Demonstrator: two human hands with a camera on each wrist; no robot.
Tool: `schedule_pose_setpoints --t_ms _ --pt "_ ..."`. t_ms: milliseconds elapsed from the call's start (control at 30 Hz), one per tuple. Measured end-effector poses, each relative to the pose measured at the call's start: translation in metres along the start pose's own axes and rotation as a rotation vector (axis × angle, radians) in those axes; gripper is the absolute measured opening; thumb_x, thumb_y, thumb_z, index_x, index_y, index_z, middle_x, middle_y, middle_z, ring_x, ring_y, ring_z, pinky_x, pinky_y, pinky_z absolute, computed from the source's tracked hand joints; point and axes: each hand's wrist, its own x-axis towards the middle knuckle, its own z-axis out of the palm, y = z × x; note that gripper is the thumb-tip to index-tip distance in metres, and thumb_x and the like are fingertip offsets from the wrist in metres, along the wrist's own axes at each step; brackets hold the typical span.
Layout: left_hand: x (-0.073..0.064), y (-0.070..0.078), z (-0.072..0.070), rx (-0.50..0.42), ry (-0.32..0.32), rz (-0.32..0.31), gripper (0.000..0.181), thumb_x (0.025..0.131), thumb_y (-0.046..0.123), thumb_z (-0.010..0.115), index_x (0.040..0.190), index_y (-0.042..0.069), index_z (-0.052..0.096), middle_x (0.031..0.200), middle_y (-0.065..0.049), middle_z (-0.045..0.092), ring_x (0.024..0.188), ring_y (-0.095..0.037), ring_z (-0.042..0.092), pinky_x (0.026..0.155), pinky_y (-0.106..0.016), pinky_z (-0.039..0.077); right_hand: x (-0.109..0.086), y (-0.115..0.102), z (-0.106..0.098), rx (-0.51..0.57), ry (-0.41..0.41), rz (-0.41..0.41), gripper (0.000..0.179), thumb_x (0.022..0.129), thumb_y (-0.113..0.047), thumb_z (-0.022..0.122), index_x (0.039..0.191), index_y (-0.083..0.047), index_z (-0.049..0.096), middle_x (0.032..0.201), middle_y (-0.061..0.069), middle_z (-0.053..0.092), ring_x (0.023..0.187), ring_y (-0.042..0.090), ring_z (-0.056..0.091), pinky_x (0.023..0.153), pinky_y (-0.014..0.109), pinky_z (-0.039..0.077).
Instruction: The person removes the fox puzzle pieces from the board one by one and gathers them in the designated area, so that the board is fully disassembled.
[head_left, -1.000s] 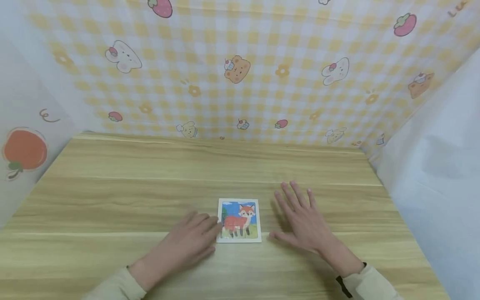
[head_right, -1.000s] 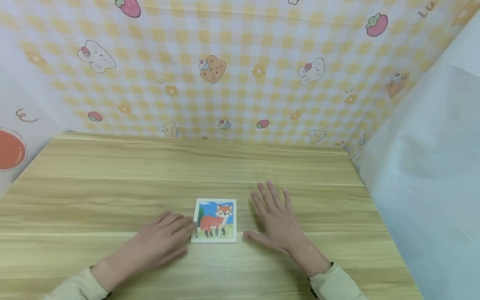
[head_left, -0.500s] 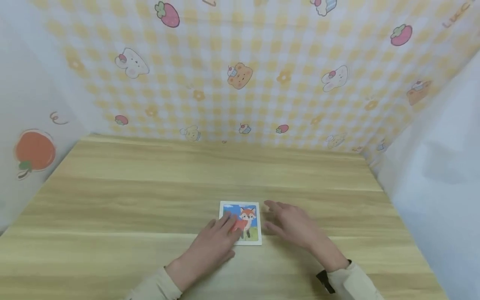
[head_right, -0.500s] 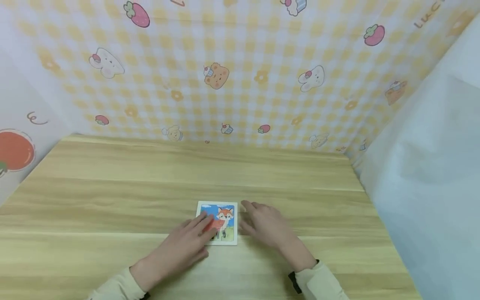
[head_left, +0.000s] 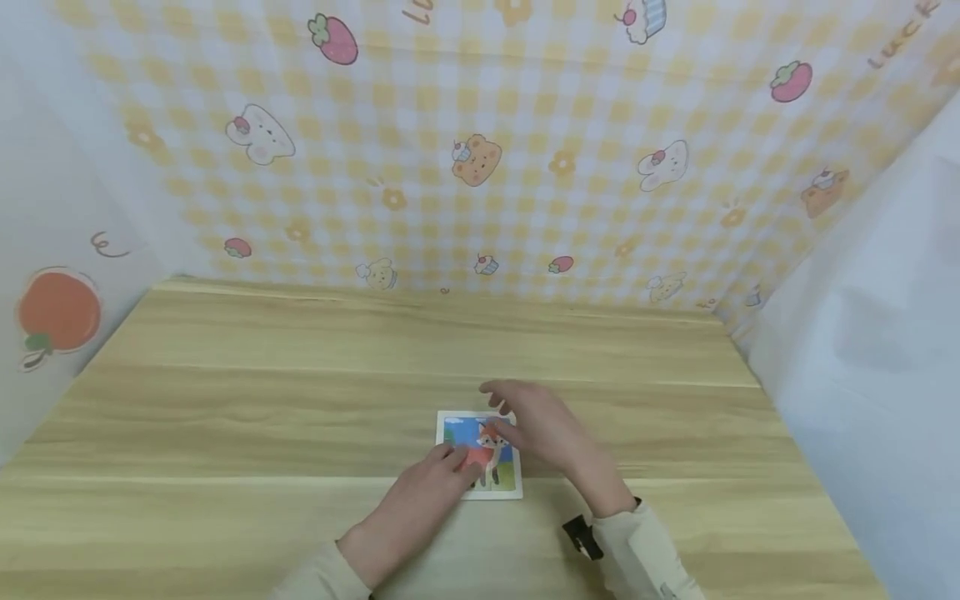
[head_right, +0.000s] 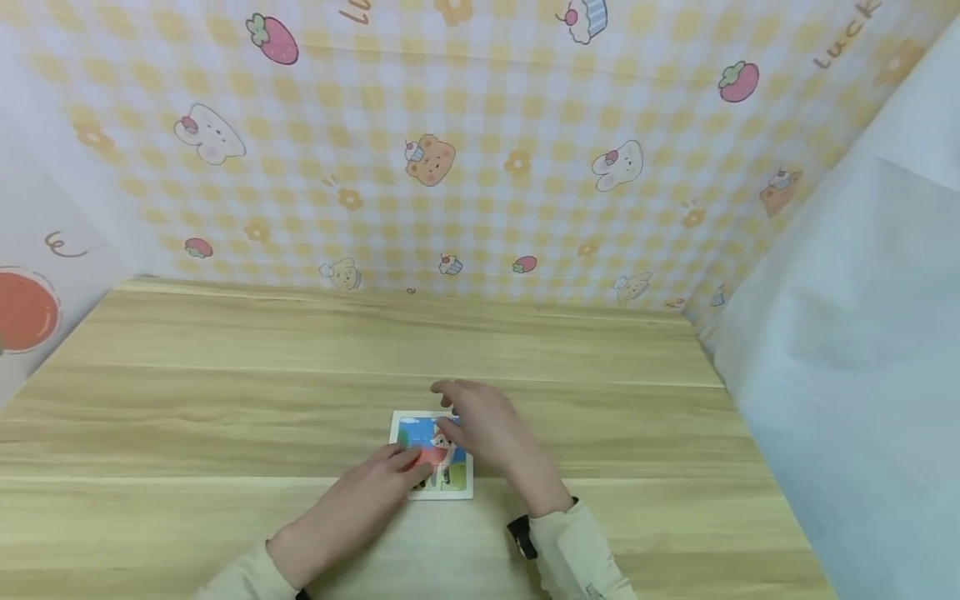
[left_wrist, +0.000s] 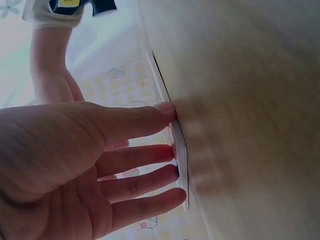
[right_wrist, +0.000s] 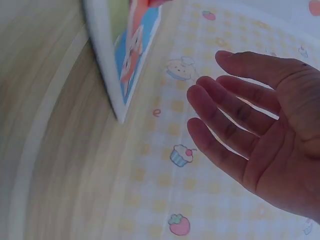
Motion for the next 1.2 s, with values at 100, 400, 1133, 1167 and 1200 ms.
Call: schedule_pose_setpoints --t_ms 100,400,1133,1167,1200 --pt "0.001 0.000 0.000 0.023 0.006 0.012 0.030 0.077 -0.004 0.067 0.103 0.011 0.066 0.101 -0.006 0.062 0.089 -0.020 0.056 0.067 -0.027 0.051 0.008 -0.002 0.008 0.034 -0.009 0.025 0.027 0.085 -0.012 0.067 0.111 -0.005 0.064 0.094 0.003 0.066 0.081 0.015 0.062 0.070 0.029 0.050" --pt "0.000 0.001 0.001 0.170 0.019 0.041 0.040 0.072 -0.003 0.070 0.107 0.015 0.066 0.102 -0.005 0.064 0.083 -0.016 0.056 0.062 -0.023 0.049 0.023 -0.005 0.030 0.001 -0.135 0.092 0.013 0.082 -0.006 0.066 0.094 -0.005 0.071 0.087 0.002 0.065 0.081 0.015 0.059 0.072 0.029 0.049" --pt "-0.001 -0.001 0.000 0.253 0.036 0.049 0.047 0.073 -0.003 0.068 0.117 0.013 0.062 0.105 -0.003 0.059 0.082 -0.012 0.053 0.068 -0.020 0.046 0.033 -0.015 0.043 0.089 -0.150 0.153 0.016 0.082 -0.003 0.064 0.097 -0.002 0.058 0.087 0.002 0.048 0.072 0.014 0.048 0.063 0.024 0.044" --pt "-0.001 -0.001 0.000 0.250 0.033 0.045 0.047 0.073 -0.003 0.068 0.116 0.013 0.062 0.105 -0.003 0.059 0.082 -0.012 0.053 0.069 -0.020 0.046 0.033 -0.014 0.044 0.092 -0.152 0.153 0.016 0.083 -0.003 0.064 0.097 -0.002 0.057 0.087 0.002 0.047 0.072 0.014 0.048 0.063 0.024 0.044" --pt "-0.001 -0.001 -0.001 0.249 0.031 0.044 0.047 0.073 -0.003 0.069 0.116 0.013 0.062 0.106 -0.003 0.059 0.082 -0.012 0.053 0.069 -0.020 0.046 0.033 -0.013 0.044 0.096 -0.155 0.151 0.016 0.083 -0.003 0.063 0.098 -0.003 0.056 0.088 0.002 0.046 0.072 0.015 0.047 0.063 0.024 0.044"
